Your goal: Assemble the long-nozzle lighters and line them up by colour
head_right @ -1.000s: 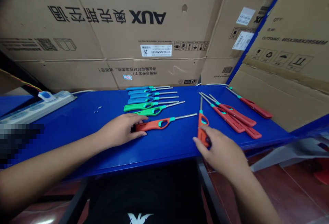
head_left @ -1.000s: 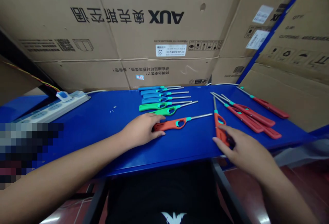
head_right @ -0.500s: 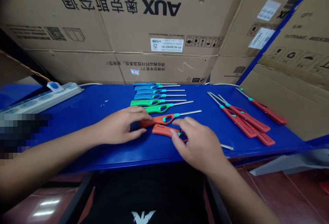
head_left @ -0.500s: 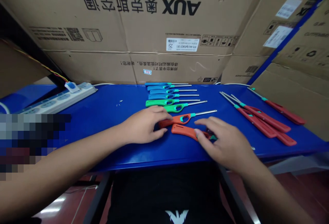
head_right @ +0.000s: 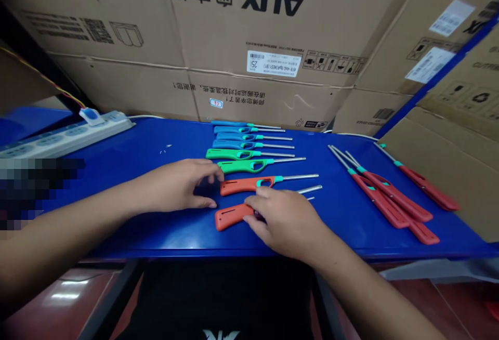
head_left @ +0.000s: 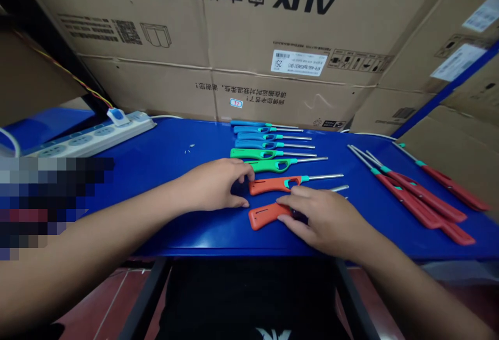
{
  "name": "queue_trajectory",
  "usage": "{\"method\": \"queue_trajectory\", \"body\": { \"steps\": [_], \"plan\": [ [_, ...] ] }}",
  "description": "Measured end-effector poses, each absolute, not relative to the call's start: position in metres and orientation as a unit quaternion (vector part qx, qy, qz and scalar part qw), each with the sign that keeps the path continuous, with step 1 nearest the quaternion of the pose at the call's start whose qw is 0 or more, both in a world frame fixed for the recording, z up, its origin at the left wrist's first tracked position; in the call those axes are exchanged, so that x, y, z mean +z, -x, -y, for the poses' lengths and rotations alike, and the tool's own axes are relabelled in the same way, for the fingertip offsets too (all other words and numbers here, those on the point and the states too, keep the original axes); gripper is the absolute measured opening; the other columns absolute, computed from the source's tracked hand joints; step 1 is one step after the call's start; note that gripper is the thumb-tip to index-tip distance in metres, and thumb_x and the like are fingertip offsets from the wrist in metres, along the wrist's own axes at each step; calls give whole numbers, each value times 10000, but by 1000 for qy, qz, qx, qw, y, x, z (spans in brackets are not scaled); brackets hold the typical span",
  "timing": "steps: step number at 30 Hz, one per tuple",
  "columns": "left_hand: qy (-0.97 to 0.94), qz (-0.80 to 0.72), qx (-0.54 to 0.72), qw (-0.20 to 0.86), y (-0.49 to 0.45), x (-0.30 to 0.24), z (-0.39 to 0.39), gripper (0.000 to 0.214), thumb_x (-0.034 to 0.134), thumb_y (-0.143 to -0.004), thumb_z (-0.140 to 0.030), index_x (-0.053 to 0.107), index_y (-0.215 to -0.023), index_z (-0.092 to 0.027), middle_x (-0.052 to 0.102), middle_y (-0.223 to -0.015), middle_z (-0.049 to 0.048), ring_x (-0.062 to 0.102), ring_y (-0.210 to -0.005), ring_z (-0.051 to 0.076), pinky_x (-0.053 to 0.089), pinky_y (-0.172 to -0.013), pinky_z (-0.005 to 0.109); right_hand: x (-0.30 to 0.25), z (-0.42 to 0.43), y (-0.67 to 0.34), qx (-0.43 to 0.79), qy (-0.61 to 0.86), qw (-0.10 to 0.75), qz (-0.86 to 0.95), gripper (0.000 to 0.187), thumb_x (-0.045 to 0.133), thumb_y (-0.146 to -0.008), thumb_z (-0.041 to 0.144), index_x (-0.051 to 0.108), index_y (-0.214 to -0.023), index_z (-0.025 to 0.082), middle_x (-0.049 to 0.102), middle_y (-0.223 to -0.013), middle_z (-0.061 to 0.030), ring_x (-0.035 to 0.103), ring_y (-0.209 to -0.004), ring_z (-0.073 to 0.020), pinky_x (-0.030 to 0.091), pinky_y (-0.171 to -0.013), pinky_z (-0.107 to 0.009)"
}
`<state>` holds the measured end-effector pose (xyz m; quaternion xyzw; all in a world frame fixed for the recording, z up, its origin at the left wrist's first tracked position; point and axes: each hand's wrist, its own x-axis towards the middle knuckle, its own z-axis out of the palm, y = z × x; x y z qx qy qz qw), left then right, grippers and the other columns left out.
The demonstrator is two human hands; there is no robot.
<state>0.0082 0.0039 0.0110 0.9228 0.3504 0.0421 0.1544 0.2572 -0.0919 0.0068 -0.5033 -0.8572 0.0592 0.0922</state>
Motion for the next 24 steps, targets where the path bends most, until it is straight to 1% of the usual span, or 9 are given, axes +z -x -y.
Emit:
{"method": "queue_trajectory", "body": {
  "steps": [2,4,6,7,9,11,13,16,24],
  "plan": [
    [-922,-346,42,168,-5,12,-4,345,780,-754,-367,655,-1039,-219,675,-958,9,627,-853,185,463,-707,278,22,85,-256,86,478,191,853,230,542,-962,348,733,-978,221,696,-866,-43,630,-751,-170,441,-663,-286],
    [-913,-361,58,179,-5,12,-4,327,751,-777,-404,654,-1026,-214,678,-916,4,620,-799,174,450,-678,275,38,73,-253,176,440,341,812,316,507,-990,405,687,-805,221,624,-701,-9,568,-631,-138,432,-629,-279],
    [-901,-383,80,188,-6,8,-6,403,744,-778,-478,661,-1070,-212,685,-912,8,622,-781,173,445,-666,277,48,56,-243,307,383,491,720,466,423,-1010,514,587,-676,233,442,-530,36,403,-464,-111,366,-512,-266],
    [-896,-391,85,195,-8,6,-6,460,746,-768,-517,664,-1102,-211,690,-920,12,625,-777,174,444,-661,277,50,46,-236,364,355,532,677,507,399,-1003,570,540,-647,239,340,-484,55,323,-418,-106,316,-463,-259],
    [-888,-398,83,217,-11,1,-8,546,752,-751,-563,669,-1159,-210,700,-929,20,627,-758,170,438,-642,271,47,29,-219,455,315,546,629,528,434,-960,653,494,-631,244,252,-459,78,242,-386,-96,244,-416,-247],
    [-885,-395,80,232,-15,-4,-8,532,744,-763,-546,680,-1168,-209,706,-919,23,621,-732,159,424,-619,259,37,15,-204,515,298,526,608,539,491,-914,697,498,-634,237,261,-458,85,248,-387,-86,229,-410,-239],
    [-887,-390,87,230,-17,-8,-9,449,738,-775,-500,703,-1116,-208,706,-899,22,615,-727,154,412,-611,252,24,8,-194,549,286,509,598,549,538,-883,714,512,-636,224,287,-460,87,277,-399,-78,240,-421,-232],
    [-887,-388,96,230,-19,-11,-9,365,736,-779,-468,716,-1033,-207,696,-871,12,604,-715,150,394,-594,251,11,5,-189,576,267,506,584,541,586,-867,697,541,-647,205,319,-465,88,299,-411,-66,249,-438,-225],
    [-878,-399,88,251,-20,-11,-10,326,755,-755,-450,686,-947,-196,683,-857,-6,581,-700,142,362,-579,256,10,8,-187,588,287,497,570,563,587,-853,714,522,-637,199,317,-464,90,288,-403,-60,247,-432,-221]
  ]
}}
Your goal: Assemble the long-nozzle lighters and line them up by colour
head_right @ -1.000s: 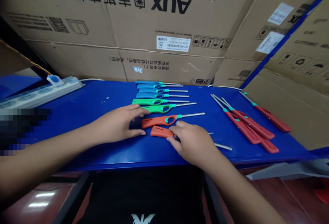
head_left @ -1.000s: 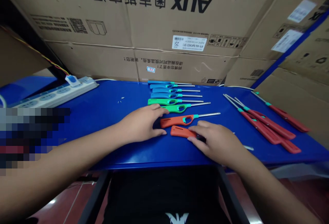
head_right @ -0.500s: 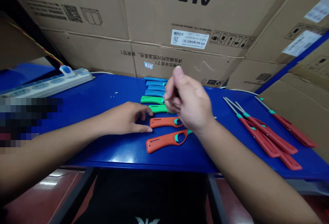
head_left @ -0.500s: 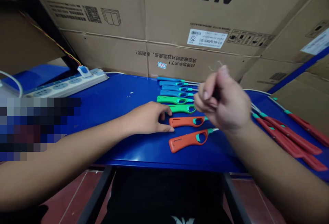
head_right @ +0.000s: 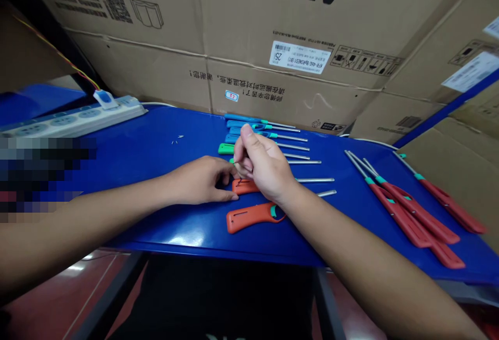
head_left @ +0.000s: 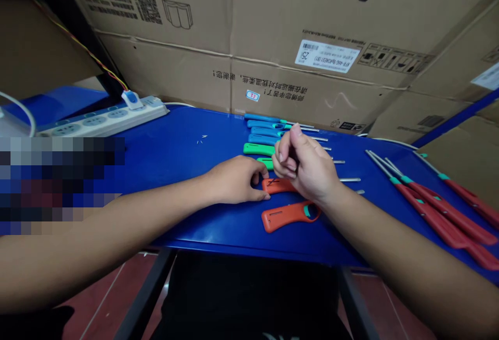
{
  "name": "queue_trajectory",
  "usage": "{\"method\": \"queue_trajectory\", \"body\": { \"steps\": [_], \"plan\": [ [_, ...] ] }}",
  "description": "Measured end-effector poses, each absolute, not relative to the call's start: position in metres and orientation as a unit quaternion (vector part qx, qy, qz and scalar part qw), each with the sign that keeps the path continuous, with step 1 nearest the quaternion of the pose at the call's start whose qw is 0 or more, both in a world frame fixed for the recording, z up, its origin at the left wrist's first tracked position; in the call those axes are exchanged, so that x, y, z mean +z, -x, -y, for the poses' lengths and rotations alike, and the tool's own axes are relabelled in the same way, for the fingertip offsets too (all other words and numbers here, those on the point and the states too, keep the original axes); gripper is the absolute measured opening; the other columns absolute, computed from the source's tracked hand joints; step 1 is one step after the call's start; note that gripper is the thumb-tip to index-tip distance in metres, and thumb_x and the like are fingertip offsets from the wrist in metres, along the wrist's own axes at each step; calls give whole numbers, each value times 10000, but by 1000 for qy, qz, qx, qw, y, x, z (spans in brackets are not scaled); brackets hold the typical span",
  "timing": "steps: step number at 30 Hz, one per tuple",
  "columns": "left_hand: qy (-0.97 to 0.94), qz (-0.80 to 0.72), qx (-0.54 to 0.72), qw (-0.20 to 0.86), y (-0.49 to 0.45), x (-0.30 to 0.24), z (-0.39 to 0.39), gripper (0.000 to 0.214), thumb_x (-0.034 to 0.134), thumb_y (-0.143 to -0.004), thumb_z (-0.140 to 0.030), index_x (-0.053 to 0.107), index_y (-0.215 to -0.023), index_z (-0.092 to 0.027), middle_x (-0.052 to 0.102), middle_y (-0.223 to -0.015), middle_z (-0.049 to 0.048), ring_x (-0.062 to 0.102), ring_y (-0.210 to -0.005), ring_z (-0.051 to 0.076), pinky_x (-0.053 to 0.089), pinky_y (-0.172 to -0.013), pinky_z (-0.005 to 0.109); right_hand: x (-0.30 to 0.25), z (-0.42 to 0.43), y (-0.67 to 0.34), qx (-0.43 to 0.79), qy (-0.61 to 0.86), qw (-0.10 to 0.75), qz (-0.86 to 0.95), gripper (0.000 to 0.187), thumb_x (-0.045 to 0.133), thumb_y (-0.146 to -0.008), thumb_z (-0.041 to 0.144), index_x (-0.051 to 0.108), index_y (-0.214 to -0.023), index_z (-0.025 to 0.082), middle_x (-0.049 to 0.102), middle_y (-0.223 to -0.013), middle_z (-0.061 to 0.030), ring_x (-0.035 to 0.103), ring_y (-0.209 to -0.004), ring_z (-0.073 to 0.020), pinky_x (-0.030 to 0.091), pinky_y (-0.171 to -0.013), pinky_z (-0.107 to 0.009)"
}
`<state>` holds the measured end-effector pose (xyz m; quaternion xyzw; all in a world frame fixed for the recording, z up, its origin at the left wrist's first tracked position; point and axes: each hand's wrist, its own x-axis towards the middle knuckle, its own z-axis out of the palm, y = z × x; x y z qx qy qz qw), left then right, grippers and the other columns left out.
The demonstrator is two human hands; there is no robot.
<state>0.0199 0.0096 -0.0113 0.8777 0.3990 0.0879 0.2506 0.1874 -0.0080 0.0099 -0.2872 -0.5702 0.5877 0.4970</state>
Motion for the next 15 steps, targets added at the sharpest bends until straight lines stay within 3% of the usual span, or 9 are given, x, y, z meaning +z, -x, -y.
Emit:
{"method": "queue_trajectory", "body": {
  "steps": [4,7,10,13,15],
  "plan": [
    [-878,-400,97,243,-20,-13,-9,301,752,-740,-443,671,-889,-195,673,-832,-8,579,-691,146,363,-578,265,7,7,-184,577,302,481,587,590,526,-862,755,502,-651,205,303,-469,95,292,-404,-65,261,-441,-225],
    [-876,-405,109,239,-21,-13,-8,333,746,-731,-477,661,-882,-193,666,-832,0,580,-701,156,373,-583,270,14,7,-183,525,358,425,644,627,399,-906,774,522,-677,203,384,-503,67,406,-448,-88,334,-487,-243],
    [-870,-414,107,246,-22,-13,-6,353,740,-745,-505,663,-893,-193,657,-799,1,570,-674,156,364,-559,270,34,9,-182,330,445,316,770,637,329,-969,696,569,-669,188,506,-573,7,502,-560,-121,350,-561,-268],
    [-870,-419,96,243,-23,-13,-5,335,747,-753,-501,668,-861,-194,657,-773,2,559,-648,154,341,-535,271,59,10,-182,90,525,154,832,581,399,-980,584,553,-589,183,493,-552,-12,451,-563,-132,269,-557,-294],
    [-872,-418,94,235,-23,-14,-5,339,748,-754,-504,667,-856,-192,657,-767,4,555,-643,154,333,-533,272,75,10,-181,77,512,45,854,495,433,-982,480,591,-617,185,515,-554,-7,432,-545,-125,257,-559,-299]
  ]
}}
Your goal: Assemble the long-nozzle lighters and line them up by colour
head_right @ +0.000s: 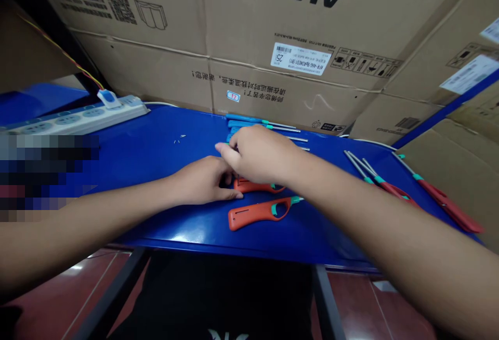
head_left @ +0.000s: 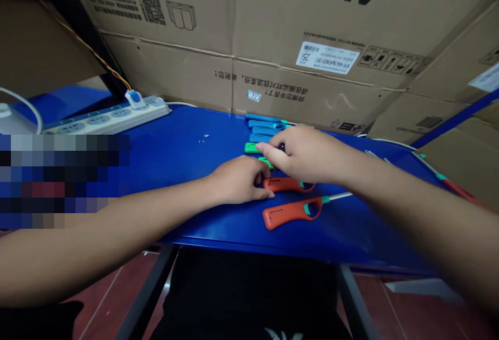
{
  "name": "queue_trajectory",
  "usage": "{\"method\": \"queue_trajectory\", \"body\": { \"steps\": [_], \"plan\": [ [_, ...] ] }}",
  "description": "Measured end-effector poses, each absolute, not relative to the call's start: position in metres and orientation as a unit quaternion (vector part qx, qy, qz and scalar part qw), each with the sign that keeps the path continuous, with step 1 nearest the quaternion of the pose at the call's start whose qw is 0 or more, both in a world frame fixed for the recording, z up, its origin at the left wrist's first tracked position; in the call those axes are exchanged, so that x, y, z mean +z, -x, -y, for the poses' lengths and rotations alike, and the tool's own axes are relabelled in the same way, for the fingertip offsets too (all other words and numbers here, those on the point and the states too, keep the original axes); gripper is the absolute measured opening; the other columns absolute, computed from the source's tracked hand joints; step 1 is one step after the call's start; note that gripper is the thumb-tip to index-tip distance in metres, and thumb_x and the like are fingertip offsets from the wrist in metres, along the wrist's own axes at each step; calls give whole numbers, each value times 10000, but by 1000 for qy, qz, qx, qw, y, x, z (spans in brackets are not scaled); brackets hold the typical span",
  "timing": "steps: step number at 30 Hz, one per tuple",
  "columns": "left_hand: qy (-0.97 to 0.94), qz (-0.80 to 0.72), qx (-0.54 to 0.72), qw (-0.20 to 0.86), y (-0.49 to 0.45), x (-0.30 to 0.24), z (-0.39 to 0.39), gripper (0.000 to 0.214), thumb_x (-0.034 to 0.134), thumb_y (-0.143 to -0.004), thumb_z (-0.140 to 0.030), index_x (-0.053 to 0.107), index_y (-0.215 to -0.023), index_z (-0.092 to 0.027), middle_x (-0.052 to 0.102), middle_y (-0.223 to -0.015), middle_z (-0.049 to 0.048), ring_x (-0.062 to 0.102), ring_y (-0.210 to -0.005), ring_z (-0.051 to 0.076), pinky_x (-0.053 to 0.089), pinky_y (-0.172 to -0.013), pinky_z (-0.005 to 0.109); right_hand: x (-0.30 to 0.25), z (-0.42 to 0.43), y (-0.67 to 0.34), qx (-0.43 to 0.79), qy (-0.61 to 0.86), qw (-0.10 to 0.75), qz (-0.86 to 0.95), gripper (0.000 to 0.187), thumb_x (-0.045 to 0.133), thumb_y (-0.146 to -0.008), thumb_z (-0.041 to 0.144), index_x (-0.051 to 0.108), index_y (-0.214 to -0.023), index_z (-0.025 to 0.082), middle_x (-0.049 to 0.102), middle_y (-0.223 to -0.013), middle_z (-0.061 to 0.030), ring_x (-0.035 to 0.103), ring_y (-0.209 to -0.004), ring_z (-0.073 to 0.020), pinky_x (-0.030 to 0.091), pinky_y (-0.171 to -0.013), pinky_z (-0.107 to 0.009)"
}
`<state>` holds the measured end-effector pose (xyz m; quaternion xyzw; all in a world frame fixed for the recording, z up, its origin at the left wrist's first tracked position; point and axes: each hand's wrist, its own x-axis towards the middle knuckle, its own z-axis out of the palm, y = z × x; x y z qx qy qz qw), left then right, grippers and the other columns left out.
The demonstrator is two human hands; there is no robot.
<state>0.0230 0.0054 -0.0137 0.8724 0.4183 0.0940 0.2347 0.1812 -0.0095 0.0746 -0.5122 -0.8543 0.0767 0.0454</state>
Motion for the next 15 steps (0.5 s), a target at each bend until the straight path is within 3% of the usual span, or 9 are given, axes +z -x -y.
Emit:
{"method": "queue_trajectory", "body": {
  "steps": [4,6,10,13,15],
  "plan": [
    [-876,-414,97,227,-23,-15,-6,330,745,-760,-493,661,-865,-192,651,-780,7,559,-666,157,334,-548,272,95,6,-183,96,450,-70,885,182,537,-927,334,677,-971,225,625,-673,13,471,-571,-122,289,-582,-279],
    [-880,-406,100,226,-23,-15,-6,320,746,-764,-482,661,-877,-195,655,-809,8,567,-694,161,346,-566,273,101,3,-185,89,436,-115,888,206,579,-892,279,653,-1081,246,668,-756,4,506,-606,-132,301,-586,-277],
    [-883,-403,96,223,-23,-15,-7,330,749,-764,-490,661,-882,-194,653,-798,4,565,-689,161,350,-571,277,104,-5,-187,80,383,-133,911,266,615,-879,326,648,-1134,255,713,-885,-27,573,-693,-160,316,-581,-276],
    [-878,-408,96,230,-23,-15,-7,338,751,-766,-491,667,-914,-198,664,-802,-2,572,-685,157,352,-564,275,101,-8,-186,17,396,-126,909,368,482,-960,496,709,-1059,224,711,-810,-56,577,-673,-181,310,-582,-294],
    [-876,-408,96,238,-23,-15,-7,330,759,-763,-480,674,-925,-205,673,-812,-9,577,-688,153,355,-560,271,100,-9,-186,13,390,-119,913,394,414,-997,452,733,-1027,222,719,-801,-54,581,-667,-174,321,-600,-298]
  ]
}}
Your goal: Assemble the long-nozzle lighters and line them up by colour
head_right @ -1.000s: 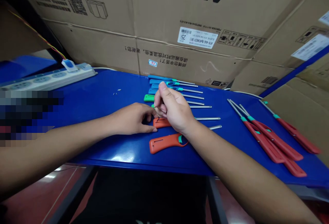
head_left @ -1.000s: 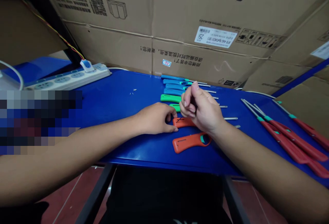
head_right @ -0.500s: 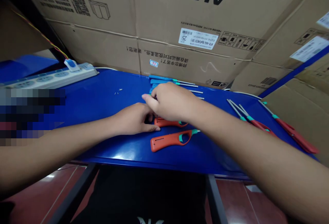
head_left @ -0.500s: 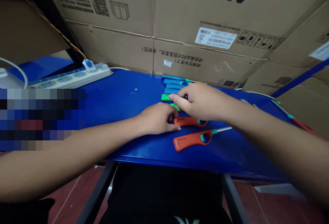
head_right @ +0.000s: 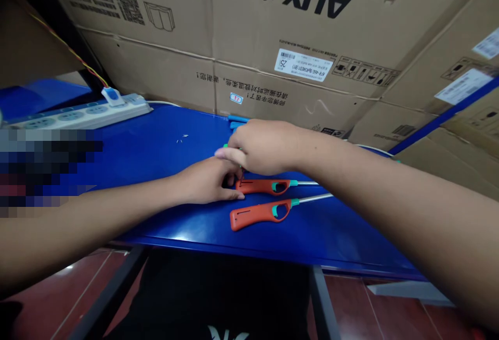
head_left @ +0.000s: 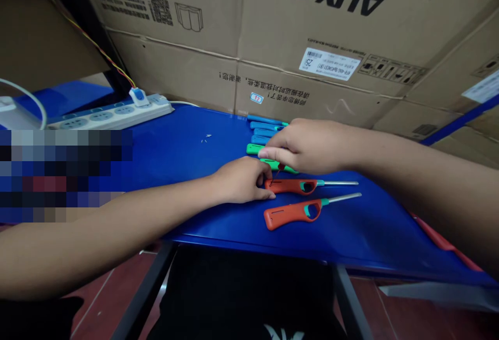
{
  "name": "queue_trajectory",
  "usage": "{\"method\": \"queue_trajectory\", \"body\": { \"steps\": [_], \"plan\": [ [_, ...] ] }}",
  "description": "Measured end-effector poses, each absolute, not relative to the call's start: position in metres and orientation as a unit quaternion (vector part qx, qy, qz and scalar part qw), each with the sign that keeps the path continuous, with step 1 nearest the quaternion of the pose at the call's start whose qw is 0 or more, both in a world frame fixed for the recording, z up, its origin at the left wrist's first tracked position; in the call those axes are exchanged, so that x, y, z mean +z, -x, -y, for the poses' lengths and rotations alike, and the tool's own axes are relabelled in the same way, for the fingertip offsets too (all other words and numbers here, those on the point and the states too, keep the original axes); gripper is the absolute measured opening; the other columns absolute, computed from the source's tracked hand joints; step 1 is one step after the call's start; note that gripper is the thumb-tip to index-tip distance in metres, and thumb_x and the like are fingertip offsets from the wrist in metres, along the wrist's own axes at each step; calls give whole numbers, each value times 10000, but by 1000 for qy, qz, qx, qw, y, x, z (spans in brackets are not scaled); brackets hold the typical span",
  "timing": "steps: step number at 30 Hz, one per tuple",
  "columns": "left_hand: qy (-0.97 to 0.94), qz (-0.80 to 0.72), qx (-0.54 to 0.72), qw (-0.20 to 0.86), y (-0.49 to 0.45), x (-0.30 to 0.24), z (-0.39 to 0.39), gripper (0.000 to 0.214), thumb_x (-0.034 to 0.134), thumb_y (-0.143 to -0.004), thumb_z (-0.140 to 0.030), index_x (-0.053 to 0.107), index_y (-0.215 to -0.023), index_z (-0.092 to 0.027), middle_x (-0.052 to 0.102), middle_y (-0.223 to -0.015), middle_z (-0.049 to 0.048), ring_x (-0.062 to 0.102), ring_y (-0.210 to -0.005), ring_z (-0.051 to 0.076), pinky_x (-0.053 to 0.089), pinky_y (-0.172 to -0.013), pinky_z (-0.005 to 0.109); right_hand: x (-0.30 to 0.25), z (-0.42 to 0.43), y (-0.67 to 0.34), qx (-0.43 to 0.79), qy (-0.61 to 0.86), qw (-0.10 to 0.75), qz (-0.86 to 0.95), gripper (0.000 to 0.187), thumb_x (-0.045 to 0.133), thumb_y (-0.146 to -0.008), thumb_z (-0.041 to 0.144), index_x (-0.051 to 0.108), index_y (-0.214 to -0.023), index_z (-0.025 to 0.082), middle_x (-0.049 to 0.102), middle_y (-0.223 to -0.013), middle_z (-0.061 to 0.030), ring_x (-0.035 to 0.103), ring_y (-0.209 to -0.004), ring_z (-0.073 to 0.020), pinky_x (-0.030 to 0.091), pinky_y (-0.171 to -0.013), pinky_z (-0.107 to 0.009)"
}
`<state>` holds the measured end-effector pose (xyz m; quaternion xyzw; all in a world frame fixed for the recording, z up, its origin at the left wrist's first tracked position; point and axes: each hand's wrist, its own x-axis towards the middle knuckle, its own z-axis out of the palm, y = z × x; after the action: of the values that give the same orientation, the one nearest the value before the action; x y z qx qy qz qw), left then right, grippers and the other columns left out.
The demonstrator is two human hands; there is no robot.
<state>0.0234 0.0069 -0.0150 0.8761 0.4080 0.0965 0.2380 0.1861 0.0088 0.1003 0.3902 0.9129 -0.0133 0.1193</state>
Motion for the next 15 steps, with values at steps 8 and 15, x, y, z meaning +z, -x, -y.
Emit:
{"method": "queue_trajectory", "body": {
  "steps": [8,15],
  "plan": [
    [-870,-418,103,241,-23,-13,-6,338,781,-747,-497,690,-890,-205,663,-747,-16,556,-639,141,308,-525,271,100,-6,-194,41,-309,104,-945,463,464,-977,430,580,-1373,221,744,-1009,-105,638,-790,-226,360,-614,-309],
    [-875,-415,95,230,-23,-12,-4,331,760,-771,-489,694,-911,-197,666,-741,-5,555,-624,141,293,-513,266,101,-5,-200,-36,-271,97,-957,510,530,-932,348,498,-1432,254,736,-1046,-62,616,-757,-182,368,-625,-284]
  ]
}}
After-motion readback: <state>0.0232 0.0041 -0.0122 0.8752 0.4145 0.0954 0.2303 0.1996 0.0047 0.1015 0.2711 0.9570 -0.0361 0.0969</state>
